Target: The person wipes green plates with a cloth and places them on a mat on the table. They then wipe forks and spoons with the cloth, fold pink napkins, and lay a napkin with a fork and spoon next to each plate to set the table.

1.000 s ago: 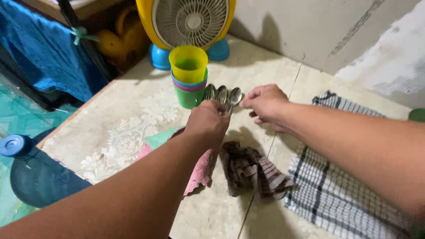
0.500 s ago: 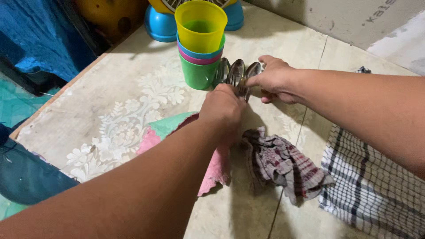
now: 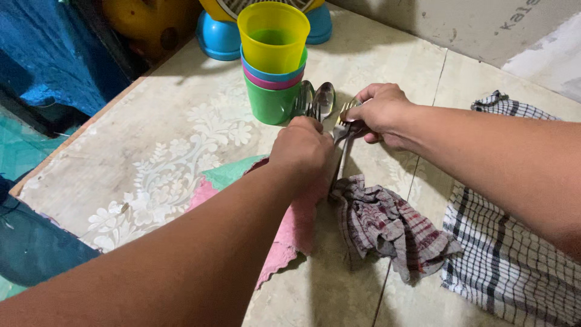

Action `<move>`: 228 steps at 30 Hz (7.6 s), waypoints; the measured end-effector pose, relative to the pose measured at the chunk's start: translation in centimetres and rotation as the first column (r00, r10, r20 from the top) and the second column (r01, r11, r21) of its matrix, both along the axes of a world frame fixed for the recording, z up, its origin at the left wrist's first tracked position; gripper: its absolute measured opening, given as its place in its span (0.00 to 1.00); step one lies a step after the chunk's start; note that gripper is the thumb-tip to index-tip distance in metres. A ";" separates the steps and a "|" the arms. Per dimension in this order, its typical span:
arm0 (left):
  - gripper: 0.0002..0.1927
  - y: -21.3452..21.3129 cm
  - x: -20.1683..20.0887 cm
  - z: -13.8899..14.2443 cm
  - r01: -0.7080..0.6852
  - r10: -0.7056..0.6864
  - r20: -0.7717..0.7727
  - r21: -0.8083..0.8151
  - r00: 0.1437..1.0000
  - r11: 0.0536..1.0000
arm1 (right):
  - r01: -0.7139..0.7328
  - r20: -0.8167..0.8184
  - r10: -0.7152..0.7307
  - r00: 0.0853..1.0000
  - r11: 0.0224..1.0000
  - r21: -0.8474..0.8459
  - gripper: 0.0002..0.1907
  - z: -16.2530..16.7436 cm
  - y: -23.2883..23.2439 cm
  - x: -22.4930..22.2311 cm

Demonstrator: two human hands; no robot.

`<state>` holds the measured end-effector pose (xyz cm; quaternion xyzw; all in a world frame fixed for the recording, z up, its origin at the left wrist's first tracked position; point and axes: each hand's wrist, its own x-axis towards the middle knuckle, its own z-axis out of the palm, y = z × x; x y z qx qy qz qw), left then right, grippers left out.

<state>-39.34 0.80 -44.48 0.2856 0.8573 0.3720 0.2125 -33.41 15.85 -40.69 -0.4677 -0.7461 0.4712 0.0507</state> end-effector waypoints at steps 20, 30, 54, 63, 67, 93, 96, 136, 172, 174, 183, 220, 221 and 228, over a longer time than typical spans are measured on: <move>0.20 -0.2 1.6 11.4 0.204 -0.267 0.533 0.175 0.803 0.963 | 0.021 -0.322 -0.085 0.943 0.980 -0.198 0.10 9.1 1.8 5.5; 0.12 -3.2 3.0 10.7 -0.016 -0.152 0.660 0.242 0.736 0.970 | 0.014 -0.237 -0.112 0.965 0.925 -0.380 0.16 11.0 -2.6 7.2; 0.05 -5.1 9.6 15.6 -0.309 0.041 0.729 0.238 0.684 0.921 | -0.239 -0.113 0.236 0.965 0.971 -0.014 0.12 9.9 -4.2 15.8; 0.05 -2.9 12.9 24.7 -0.324 -0.050 0.760 0.335 0.648 0.885 | 0.148 -0.540 -0.274 0.796 0.952 -0.266 0.04 21.0 0.0 19.5; 0.07 -1.8 14.8 29.1 -0.385 -0.050 0.796 0.346 0.603 0.856 | 0.168 -0.665 -0.273 0.695 0.961 -0.219 0.04 26.8 0.7 21.7; 0.10 0.9 25.2 38.4 -0.161 -0.421 0.873 0.465 0.246 0.871 | 0.258 -0.399 -0.104 0.911 0.898 0.355 0.24 40.2 -9.9 32.8; 0.07 0.4 26.5 39.0 -0.147 -0.511 0.833 0.544 0.212 0.826 | 0.272 -0.367 -0.093 0.926 0.836 0.476 0.25 40.0 -10.7 34.2; 0.04 6.1 45.7 43.0 -0.023 -0.464 0.882 0.467 0.081 0.884 | 0.306 -0.252 -0.187 0.949 0.735 0.605 0.17 43.3 -4.4 54.8; 0.32 6.1 57.8 42.3 0.044 -0.486 0.867 0.485 0.104 0.874 | 0.307 -0.224 -0.220 0.950 0.501 0.809 0.14 41.0 -0.5 66.2; 0.30 5.9 57.9 42.4 0.042 -0.493 0.866 0.491 0.082 0.870 | 0.306 -0.230 -0.222 0.948 0.419 0.855 0.14 41.1 0.3 66.6; 0.32 5.8 58.4 41.6 -0.046 -0.469 0.880 0.473 0.082 0.880 | 0.307 -0.218 -0.219 0.951 0.580 0.754 0.16 40.7 -2.2 65.8; 0.35 4.0 59.3 41.2 -0.098 -0.464 0.875 0.479 0.140 0.872 | 0.238 -0.182 -0.157 0.971 0.744 0.625 0.15 41.2 -5.3 66.0; 0.35 4.1 59.2 41.3 -0.118 -0.433 0.888 0.451 0.151 0.884 | 0.217 -0.154 -0.157 0.976 0.787 0.578 0.15 41.1 -5.8 65.8; 0.35 3.5 59.0 40.7 -0.088 -0.423 0.882 0.448 0.208 0.890 | 0.178 -0.262 -0.013 0.965 0.766 0.618 0.15 39.3 -6.9 66.2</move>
